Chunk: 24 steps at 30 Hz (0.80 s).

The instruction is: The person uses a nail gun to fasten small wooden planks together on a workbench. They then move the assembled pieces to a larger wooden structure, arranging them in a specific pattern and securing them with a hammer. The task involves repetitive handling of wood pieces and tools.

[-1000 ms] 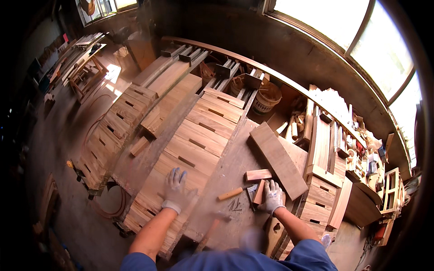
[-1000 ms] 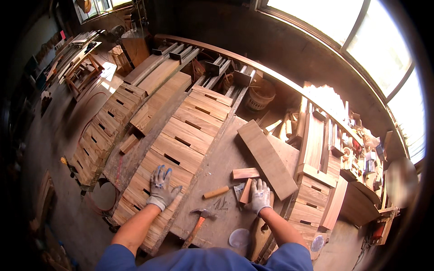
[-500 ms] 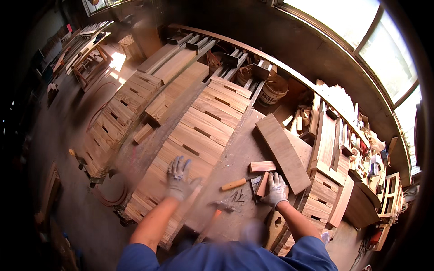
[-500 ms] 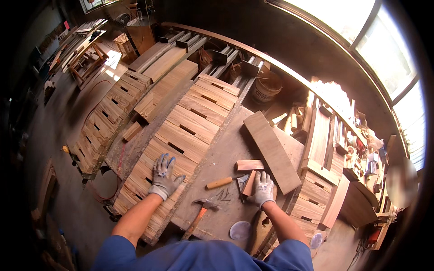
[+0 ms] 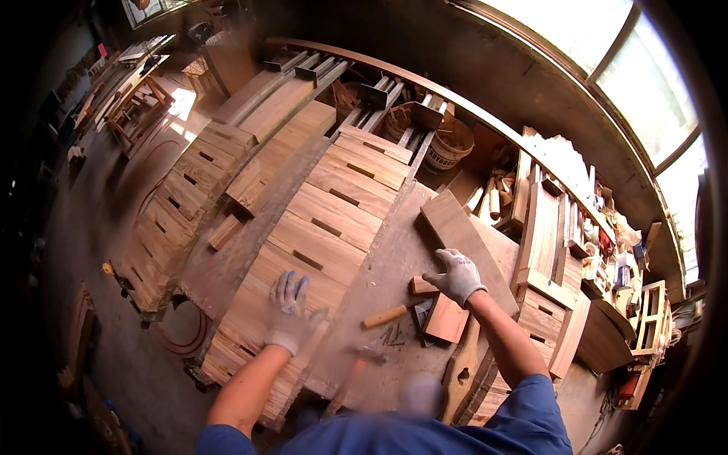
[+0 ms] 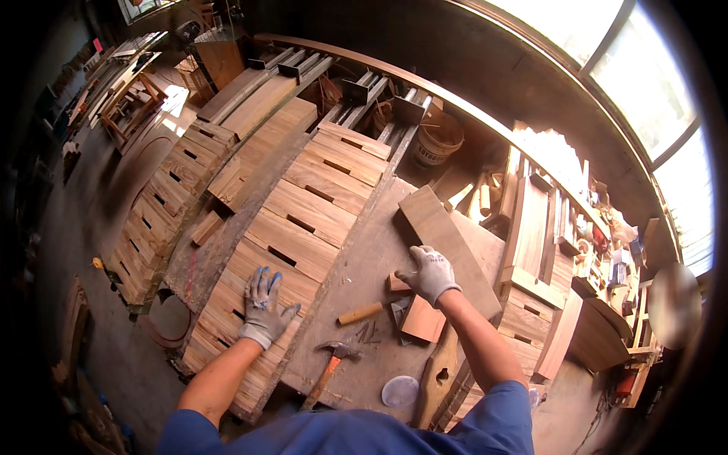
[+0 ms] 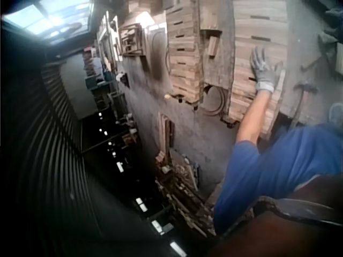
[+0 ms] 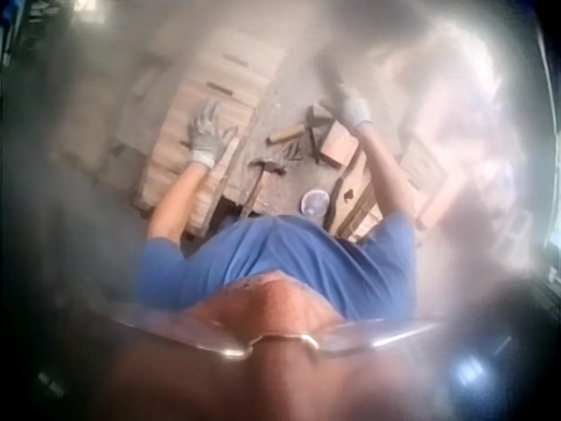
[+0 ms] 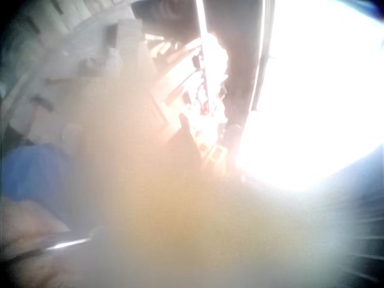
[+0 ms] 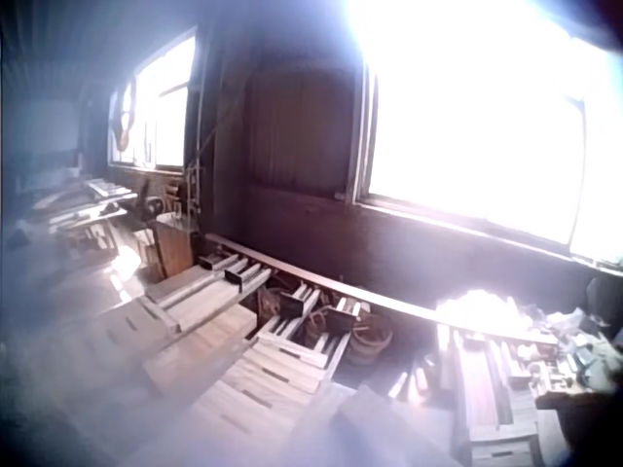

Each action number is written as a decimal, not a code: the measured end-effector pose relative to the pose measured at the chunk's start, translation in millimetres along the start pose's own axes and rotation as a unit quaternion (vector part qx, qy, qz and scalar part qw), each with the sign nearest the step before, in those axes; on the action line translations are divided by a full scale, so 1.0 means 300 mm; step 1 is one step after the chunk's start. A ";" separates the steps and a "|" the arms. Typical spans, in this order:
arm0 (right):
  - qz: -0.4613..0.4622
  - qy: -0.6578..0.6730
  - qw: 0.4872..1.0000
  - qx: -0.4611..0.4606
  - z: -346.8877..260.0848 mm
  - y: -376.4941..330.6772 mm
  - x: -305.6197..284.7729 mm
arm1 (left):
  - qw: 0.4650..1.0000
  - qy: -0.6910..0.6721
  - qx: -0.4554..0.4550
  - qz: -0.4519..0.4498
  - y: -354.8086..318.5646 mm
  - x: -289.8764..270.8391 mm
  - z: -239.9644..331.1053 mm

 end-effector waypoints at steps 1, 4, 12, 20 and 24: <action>0.019 0.029 0.999 0.021 0.005 0.094 -0.017 | 1.000 0.004 -0.001 -0.004 0.004 0.000 0.002; 0.067 0.058 0.993 0.084 0.045 0.380 -0.053 | 1.000 0.003 0.005 0.002 0.010 -0.012 0.018; 0.087 0.025 0.995 0.036 0.159 0.954 0.017 | 0.999 -0.025 -0.006 -0.045 0.020 -0.050 0.036; -0.040 0.087 0.995 0.038 0.197 1.076 0.032 | 0.998 -0.043 -0.010 -0.052 0.004 -0.041 0.005; -0.017 0.097 0.995 0.004 0.233 1.102 0.047 | 0.998 -0.060 -0.007 -0.035 0.008 -0.043 0.011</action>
Point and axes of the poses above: each hand's wrist, its own y-axis towards the middle knuckle, its own x-axis out of the palm, z = x × y, the point moved 1 cm from there along y, towards the middle knuckle, and after that the axes turned 8 degrees about -x, right-handed, at the moved point
